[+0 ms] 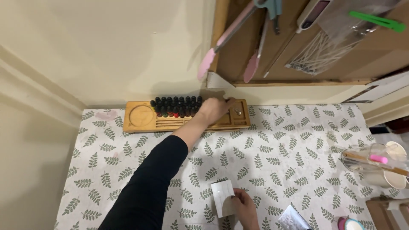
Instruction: Organizing small bottles and wooden boxes on a table.
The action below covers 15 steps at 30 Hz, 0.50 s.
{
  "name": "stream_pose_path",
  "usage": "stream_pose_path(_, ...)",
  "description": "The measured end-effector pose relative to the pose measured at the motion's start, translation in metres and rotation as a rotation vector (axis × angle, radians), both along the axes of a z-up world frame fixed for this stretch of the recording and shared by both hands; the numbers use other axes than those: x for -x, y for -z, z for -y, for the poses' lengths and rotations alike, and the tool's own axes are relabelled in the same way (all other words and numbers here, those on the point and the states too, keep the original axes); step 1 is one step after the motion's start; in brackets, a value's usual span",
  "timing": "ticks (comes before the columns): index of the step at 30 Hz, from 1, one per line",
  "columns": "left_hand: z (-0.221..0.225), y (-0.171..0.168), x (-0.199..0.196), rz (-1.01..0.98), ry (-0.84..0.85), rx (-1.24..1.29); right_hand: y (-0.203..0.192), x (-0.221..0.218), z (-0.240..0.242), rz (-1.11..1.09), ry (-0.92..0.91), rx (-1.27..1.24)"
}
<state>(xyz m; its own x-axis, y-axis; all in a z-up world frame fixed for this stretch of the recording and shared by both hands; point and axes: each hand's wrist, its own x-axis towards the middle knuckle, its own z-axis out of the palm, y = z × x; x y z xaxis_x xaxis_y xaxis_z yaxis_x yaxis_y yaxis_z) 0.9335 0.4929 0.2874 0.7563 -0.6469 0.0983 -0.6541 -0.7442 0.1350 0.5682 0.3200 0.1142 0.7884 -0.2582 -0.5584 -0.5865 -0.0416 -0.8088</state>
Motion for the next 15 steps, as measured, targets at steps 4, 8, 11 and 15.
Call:
stream_pose_path(4,-0.024,-0.030,0.042,0.220,0.088,0.084,0.015,-0.004,0.000,-0.017,0.022,-0.067)
stream_pose_path(8,-0.067,-0.065,0.096,0.057,0.028,0.412,0.025,-0.004,0.004,-0.034,0.006,-0.047)
stream_pose_path(11,-0.125,-0.093,0.125,-0.209,-0.105,0.340,0.042,-0.001,0.011,-0.041,-0.004,-0.053)
stream_pose_path(15,-0.223,-0.102,0.115,-0.306,-0.295,0.034,0.055,-0.004,0.015,-0.088,0.019,-0.084)
